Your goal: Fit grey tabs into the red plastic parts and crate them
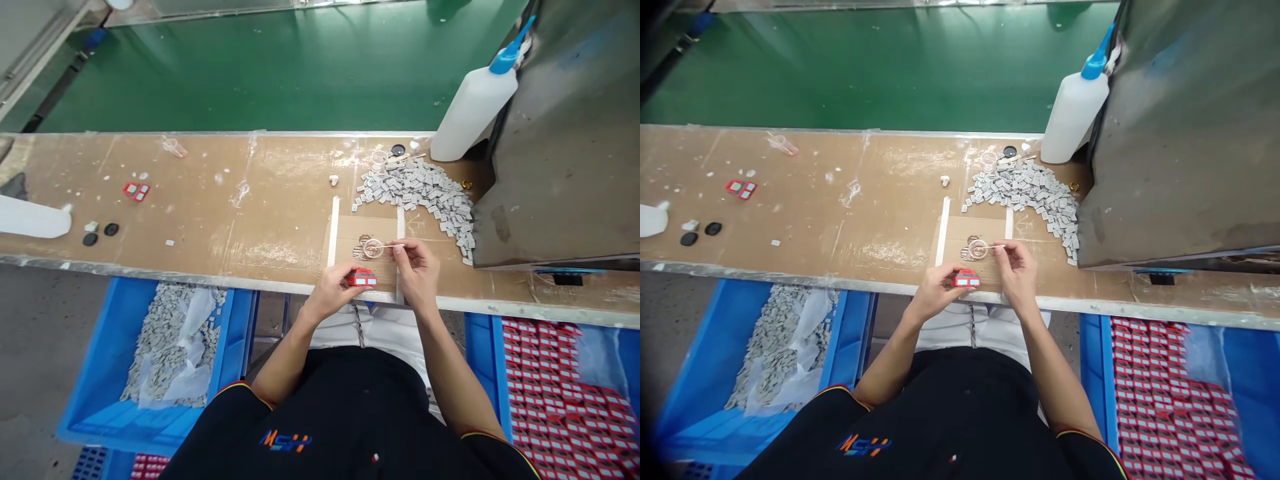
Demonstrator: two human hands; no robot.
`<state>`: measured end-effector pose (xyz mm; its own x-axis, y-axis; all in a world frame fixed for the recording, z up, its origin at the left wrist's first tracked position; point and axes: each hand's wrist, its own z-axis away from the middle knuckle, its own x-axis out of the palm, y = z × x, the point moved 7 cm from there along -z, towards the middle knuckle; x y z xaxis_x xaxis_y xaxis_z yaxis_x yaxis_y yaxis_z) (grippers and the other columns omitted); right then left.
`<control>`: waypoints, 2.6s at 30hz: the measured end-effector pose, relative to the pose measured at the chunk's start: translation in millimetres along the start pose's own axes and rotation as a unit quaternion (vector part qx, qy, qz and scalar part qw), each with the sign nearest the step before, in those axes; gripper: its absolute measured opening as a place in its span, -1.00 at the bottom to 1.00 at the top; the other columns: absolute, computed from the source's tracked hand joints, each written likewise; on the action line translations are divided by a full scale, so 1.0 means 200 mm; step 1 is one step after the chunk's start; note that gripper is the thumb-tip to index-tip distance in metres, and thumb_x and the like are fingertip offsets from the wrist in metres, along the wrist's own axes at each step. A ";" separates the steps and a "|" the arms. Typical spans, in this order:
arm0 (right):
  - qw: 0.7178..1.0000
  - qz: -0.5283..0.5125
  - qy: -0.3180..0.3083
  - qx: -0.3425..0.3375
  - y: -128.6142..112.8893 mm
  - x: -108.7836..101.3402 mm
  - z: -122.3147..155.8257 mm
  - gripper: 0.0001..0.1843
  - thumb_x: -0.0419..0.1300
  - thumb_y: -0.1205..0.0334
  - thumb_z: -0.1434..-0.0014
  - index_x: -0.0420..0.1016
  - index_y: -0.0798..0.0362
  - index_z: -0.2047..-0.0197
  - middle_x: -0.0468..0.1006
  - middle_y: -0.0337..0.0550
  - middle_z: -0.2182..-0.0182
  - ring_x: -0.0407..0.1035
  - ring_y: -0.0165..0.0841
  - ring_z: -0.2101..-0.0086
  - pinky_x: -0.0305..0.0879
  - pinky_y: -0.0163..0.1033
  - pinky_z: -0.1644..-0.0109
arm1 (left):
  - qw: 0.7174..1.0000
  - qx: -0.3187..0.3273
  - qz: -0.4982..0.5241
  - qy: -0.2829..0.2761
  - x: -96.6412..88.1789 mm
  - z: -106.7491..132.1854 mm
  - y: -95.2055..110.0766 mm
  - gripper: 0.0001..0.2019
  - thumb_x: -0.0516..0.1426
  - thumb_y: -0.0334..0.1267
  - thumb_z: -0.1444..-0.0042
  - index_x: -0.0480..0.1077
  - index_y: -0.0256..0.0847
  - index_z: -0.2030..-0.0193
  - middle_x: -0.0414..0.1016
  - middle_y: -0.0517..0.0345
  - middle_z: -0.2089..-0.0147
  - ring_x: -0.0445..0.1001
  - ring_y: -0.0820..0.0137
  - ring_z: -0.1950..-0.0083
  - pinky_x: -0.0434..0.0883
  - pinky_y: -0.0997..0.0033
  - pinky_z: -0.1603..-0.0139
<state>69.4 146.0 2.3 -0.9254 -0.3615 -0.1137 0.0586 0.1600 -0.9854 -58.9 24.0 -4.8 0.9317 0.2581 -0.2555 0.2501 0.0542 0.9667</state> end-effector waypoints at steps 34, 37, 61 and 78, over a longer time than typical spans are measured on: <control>0.983 0.109 -0.071 -0.127 -0.22 0.02 0.19 -0.87 0.19 0.19 -0.32 0.57 -0.08 0.23 0.70 -0.17 0.32 0.60 -0.27 0.33 0.54 -0.20 0.23 | 0.998 0.023 -0.055 0.017 0.00 0.01 0.00 -0.77 0.28 -0.31 -0.17 0.54 -0.27 0.03 0.66 0.04 0.18 0.59 0.38 0.26 0.55 0.49 0.28; 0.990 0.085 -0.052 -0.099 -0.18 -0.01 0.18 -0.88 0.21 0.15 -0.32 0.57 -0.06 0.21 0.70 -0.14 0.31 0.61 -0.26 0.32 0.55 -0.17 0.22 | 0.998 0.018 -0.052 0.014 0.00 0.01 -0.01 -0.77 0.28 -0.32 -0.16 0.54 -0.27 0.03 0.66 0.03 0.16 0.61 0.36 0.24 0.57 0.47 0.26; 0.822 0.487 -0.197 -0.221 0.00 -0.01 -0.54 -0.80 0.10 0.38 -0.28 0.57 0.06 0.19 0.52 0.03 0.20 0.40 -0.14 0.16 0.30 -0.12 0.09 | 0.999 0.025 0.039 -0.021 -0.03 0.00 -0.01 -0.72 0.28 -0.24 -0.14 0.58 -0.27 0.02 0.67 -0.06 0.06 0.65 0.29 0.12 0.64 0.35 0.11; 0.945 0.296 -0.014 -0.134 -0.14 -0.34 -0.16 -0.80 0.14 0.12 -0.27 0.52 -0.01 0.33 0.64 -0.13 0.39 0.50 -0.26 0.40 0.45 -0.16 0.23 | 0.996 0.033 0.053 -0.069 -0.03 0.02 -0.03 -0.53 0.25 -0.34 -0.14 0.50 -0.18 -0.23 0.70 -0.01 0.03 0.66 0.26 0.06 0.59 0.30 0.02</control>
<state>118.6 194.4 42.5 -0.7490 -0.1595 -0.6431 0.4630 0.5684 -0.6802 -64.5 18.9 -9.1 0.9798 0.1244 -0.1567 0.1617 -0.0311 0.9863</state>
